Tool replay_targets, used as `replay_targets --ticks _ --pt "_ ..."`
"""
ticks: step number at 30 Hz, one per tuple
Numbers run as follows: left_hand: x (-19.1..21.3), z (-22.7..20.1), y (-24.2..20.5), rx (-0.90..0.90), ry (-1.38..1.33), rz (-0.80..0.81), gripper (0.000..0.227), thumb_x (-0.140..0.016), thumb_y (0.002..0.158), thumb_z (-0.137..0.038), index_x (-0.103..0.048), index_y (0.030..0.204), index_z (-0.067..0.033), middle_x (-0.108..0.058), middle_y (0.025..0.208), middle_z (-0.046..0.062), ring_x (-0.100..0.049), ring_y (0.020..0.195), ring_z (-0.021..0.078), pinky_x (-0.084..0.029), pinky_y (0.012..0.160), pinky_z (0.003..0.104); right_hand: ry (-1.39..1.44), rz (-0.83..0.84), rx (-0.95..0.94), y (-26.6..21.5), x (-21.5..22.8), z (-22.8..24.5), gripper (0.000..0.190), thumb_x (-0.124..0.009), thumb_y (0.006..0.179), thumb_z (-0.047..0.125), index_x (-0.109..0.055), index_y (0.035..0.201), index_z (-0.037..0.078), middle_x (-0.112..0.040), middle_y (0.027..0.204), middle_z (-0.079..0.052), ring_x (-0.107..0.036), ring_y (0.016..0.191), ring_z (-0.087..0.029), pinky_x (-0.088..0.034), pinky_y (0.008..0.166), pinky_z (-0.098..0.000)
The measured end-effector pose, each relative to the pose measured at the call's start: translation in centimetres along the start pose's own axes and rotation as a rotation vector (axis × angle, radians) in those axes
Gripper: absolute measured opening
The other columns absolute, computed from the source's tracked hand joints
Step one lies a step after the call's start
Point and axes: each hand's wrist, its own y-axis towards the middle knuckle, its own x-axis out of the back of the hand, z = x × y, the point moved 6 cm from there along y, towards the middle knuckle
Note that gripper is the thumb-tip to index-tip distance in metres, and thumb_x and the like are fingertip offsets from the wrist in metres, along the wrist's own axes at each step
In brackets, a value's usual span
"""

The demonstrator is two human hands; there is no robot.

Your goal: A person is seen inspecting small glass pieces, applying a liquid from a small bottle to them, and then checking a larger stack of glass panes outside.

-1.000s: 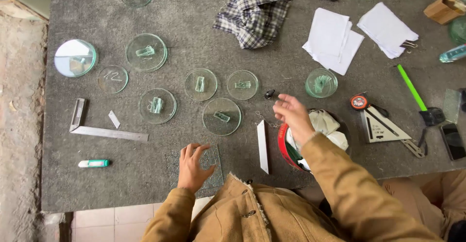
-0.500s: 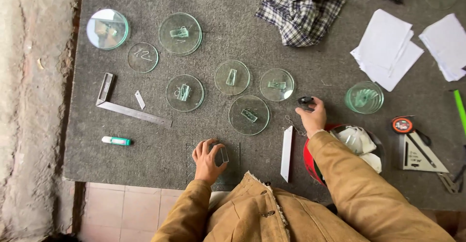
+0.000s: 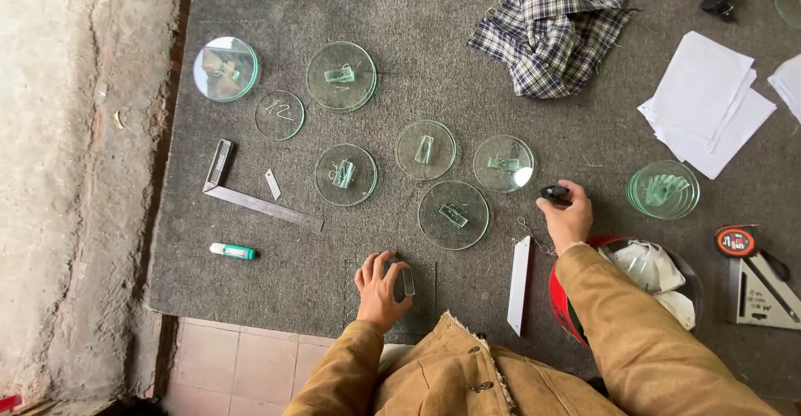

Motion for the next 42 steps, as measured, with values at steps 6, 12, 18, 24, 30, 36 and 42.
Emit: replay_targets --ticks 6,12,18,24,30,36,42 --pt "0.3 -0.1 0.0 -0.002 0.006 0.011 0.068 -0.085 0.072 -0.041 -0.057 0.134 -0.0415 -0.040 0.161 -0.003 -0.033 0.153 0.0331 -0.029 0.122 0.057 -0.106 -0.021 0.002 0.9 -0.8 -0.9 0.057 -0.097 0.076 0.040 -0.076 0.129 0.036 -0.069 0.117 -0.002 -0.076 0.104 -0.027 -0.059 0.096 -0.0408" --pt "0.1 0.2 0.0 -0.007 0.012 0.002 0.070 -0.086 0.072 -0.042 -0.057 0.136 -0.0420 -0.040 0.162 -0.003 -0.033 0.154 0.0335 -0.029 0.122 0.057 -0.141 -0.047 0.002 1.9 -1.6 -2.6 0.048 -0.095 0.078 0.044 -0.078 0.122 0.039 -0.071 0.115 -0.001 -0.075 0.109 -0.030 -0.058 0.098 -0.0422" --pt "1.0 -0.1 -0.3 -0.026 0.011 -0.009 0.069 -0.088 0.074 -0.041 -0.060 0.137 -0.0422 -0.043 0.161 -0.003 -0.036 0.153 0.0340 -0.031 0.122 0.056 -0.131 -0.039 0.003 1.3 -1.3 -2.0 0.047 -0.094 0.080 0.042 -0.077 0.123 0.036 -0.071 0.117 -0.005 -0.074 0.115 -0.033 -0.058 0.100 -0.0450" --pt "1.3 -0.4 -0.5 -0.160 -0.060 -0.130 0.071 -0.099 0.072 -0.029 -0.067 0.136 -0.0304 -0.050 0.158 0.008 -0.035 0.153 0.0428 -0.028 0.119 0.067 0.078 0.054 -0.072 -1.7 1.1 3.2 0.038 -0.090 0.089 0.012 -0.078 0.124 0.020 -0.068 0.133 -0.014 -0.073 0.114 -0.029 -0.061 0.100 -0.0407" --pt "1.1 -0.5 -0.4 -0.143 -0.067 -0.076 0.072 -0.097 0.072 -0.026 -0.065 0.137 -0.0252 -0.049 0.158 0.010 -0.033 0.153 0.0418 -0.025 0.121 0.066 0.039 0.070 -0.077 -1.7 1.1 2.8 0.040 -0.091 0.088 0.015 -0.077 0.125 0.022 -0.067 0.133 -0.013 -0.071 0.116 -0.031 -0.059 0.103 -0.0445" --pt "0.7 -0.5 -0.1 -0.138 -0.025 -0.026 0.073 -0.096 0.075 -0.033 -0.064 0.140 -0.0226 -0.048 0.159 0.008 -0.031 0.154 0.0406 -0.025 0.121 0.067 0.036 0.091 -0.106 -2.1 1.6 3.7 0.047 -0.091 0.087 0.010 -0.075 0.130 0.021 -0.064 0.136 -0.014 -0.074 0.103 -0.026 -0.059 0.102 -0.0416" --pt "0.9 -0.5 -0.3 -0.157 -0.048 -0.047 0.069 -0.094 0.075 -0.029 -0.065 0.138 -0.0211 -0.050 0.158 0.009 -0.033 0.152 0.0414 -0.025 0.121 0.068 -0.098 0.098 -0.187 -4.1 2.6 5.2 0.096 -0.092 0.083 0.009 -0.046 0.167 0.012 -0.045 0.151 -0.024 -0.065 0.121 -0.043 -0.048 0.119 -0.0523"
